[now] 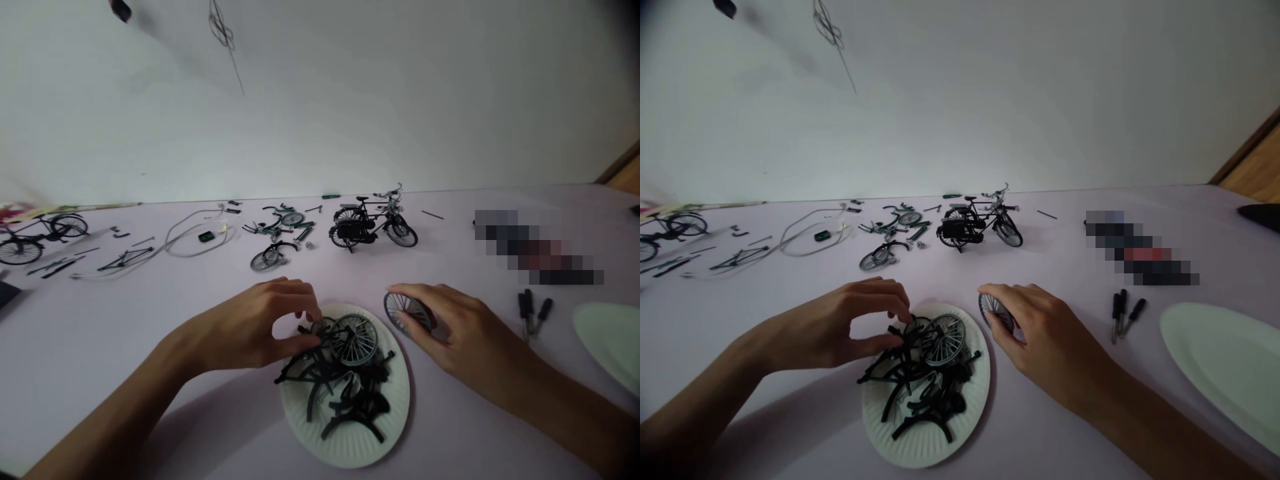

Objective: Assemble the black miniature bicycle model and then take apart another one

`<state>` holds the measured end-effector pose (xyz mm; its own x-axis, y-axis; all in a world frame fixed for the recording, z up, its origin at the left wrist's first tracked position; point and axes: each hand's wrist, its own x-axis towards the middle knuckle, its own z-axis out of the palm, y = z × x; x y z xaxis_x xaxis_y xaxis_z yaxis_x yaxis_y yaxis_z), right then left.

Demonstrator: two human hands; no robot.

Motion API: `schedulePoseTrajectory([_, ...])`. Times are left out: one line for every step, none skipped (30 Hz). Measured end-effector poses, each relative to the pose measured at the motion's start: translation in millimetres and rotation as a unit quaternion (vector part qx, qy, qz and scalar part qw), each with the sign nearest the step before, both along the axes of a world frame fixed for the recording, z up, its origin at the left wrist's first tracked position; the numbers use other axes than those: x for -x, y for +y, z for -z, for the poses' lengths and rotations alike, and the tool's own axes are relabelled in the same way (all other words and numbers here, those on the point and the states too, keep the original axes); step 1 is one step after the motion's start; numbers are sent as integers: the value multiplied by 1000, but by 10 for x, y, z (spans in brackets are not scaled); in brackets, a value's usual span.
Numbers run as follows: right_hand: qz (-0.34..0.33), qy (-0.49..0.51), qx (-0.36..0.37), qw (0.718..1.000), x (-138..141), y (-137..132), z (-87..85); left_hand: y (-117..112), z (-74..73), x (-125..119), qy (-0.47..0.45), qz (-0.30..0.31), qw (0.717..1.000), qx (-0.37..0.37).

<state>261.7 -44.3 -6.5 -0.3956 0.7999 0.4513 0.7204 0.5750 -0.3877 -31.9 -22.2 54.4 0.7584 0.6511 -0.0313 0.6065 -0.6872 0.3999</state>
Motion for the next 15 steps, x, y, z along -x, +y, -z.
schedulePoseTrajectory([2,-17,12,1000,-9,4,11,-17,-18,1,4,-1,1000,12])
schedulePoseTrajectory([3,-31,22,999,-17,8,20,-30,-29,4,10,-3,1000,23])
schedulePoseTrajectory([5,-42,33,999,-22,12,26,-38,-33,8,15,-5,999,33])
schedulePoseTrajectory([6,-51,40,998,-24,15,31,-43,-30,12,20,-9,999,39])
schedulePoseTrajectory([6,-56,45,997,-24,18,33,-44,-22,13,25,-12,999,45])
schedulePoseTrajectory([7,-59,49,997,-21,19,34,-42,-10,12,30,-15,998,49])
schedulePoseTrajectory([7,-60,51,997,-17,19,34,-39,3,8,33,-18,998,48])
schedulePoseTrajectory([7,-61,52,997,-13,18,34,-36,15,0,37,-20,998,43])
schedulePoseTrajectory([7,-62,51,997,-8,16,32,-33,26,-11,41,-22,998,33])
schedulePoseTrajectory([7,-63,52,997,-3,12,29,-30,36,-23,44,-20,999,20])
schedulePoseTrajectory([7,-65,51,997,3,8,25,-30,43,-36,46,-15,999,5])
schedulePoseTrajectory([8,-66,52,996,8,3,17,-30,49,-48,46,-8,999,-9])
schedulePoseTrajectory([11,-69,54,996,13,-1,7,-31,54,-57,43,0,999,-18])
schedulePoseTrajectory([17,-74,57,995,18,-4,-7,-31,59,-63,38,7,999,-23])
schedulePoseTrajectory([26,-81,60,995,23,-7,-22,-30,64,-63,30,10,999,-24])
